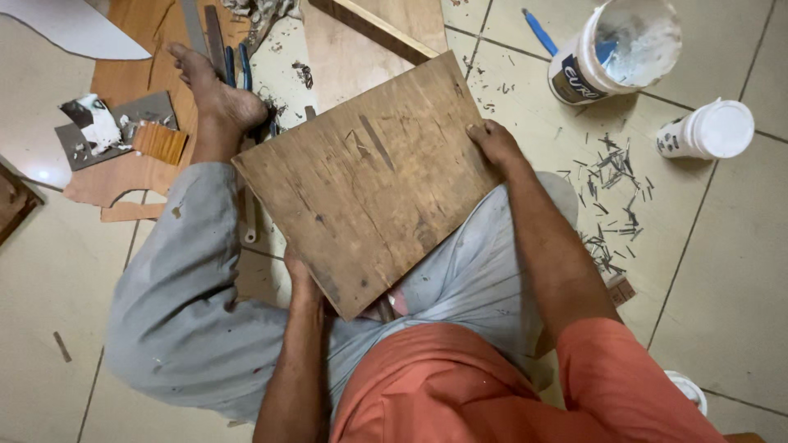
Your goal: The person sits on the floor and assembles a wooden box by hammering nails into the joints of wooden planks. They repeatedly pick up nails, position them, and strike them with a hammer to secure the structure.
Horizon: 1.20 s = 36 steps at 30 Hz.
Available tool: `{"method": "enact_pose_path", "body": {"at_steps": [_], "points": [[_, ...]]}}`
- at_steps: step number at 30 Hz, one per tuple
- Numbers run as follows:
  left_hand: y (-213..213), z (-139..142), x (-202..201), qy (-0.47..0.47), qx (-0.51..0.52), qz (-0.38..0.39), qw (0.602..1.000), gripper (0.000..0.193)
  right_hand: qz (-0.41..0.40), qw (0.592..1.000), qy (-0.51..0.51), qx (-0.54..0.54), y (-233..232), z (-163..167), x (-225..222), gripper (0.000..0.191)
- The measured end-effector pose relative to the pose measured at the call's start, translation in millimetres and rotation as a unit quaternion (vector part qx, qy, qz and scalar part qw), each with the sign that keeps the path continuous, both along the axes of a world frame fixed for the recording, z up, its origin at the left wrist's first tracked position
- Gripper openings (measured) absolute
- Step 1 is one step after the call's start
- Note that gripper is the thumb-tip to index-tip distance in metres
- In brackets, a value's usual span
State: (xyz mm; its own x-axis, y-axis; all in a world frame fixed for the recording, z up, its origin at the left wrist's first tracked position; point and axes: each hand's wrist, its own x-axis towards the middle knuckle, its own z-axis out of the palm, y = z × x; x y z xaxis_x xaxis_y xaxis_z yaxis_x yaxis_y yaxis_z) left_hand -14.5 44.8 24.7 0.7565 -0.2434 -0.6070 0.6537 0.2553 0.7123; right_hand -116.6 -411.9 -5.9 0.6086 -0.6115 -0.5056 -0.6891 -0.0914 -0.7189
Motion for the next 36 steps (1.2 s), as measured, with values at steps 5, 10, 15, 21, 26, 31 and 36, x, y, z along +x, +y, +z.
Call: {"method": "enact_pose_path", "body": {"at_steps": [5, 10, 15, 21, 26, 31, 36], "points": [[-7.7, -8.2, 23.3, -0.026, 0.024, -0.017, 0.999, 0.046, -0.065, 0.994, -0.063, 0.065, -2.1, 27.3, 6.7, 0.046], [-20.5, -30.8, 52.5, 0.019, -0.081, -0.041, 0.996, 0.047, -0.041, 0.999, -0.018, 0.006, -28.8, 96.1, 9.0, 0.048], [-43.3, -47.2, 73.7, 0.031, -0.073, -0.128, 0.989, 0.045, -0.027, 0.999, 0.020, -0.012, -38.9, 143.1, -27.4, 0.051], [-82.6, -56.8, 60.9, 0.011, -0.076, -0.273, 0.959, 0.042, -0.176, 0.978, 0.047, 0.101, 5.5, 148.7, -157.3, 0.043], [-116.4, -51.3, 53.0, -0.017, -0.070, -0.404, 0.912, 0.039, -0.317, 0.925, -0.062, 0.202, 50.2, 143.5, -260.8, 0.049], [-139.4, -40.0, 75.7, -0.065, -0.018, -0.465, 0.883, 0.037, -0.359, 0.875, -0.149, 0.289, 62.4, 132.0, -300.7, 0.056], [-97.6, -22.4, 115.3, -0.149, 0.155, -0.378, 0.900, 0.031, -0.316, 0.881, -0.157, 0.315, 74.7, 123.1, -295.5, 0.059]]}}
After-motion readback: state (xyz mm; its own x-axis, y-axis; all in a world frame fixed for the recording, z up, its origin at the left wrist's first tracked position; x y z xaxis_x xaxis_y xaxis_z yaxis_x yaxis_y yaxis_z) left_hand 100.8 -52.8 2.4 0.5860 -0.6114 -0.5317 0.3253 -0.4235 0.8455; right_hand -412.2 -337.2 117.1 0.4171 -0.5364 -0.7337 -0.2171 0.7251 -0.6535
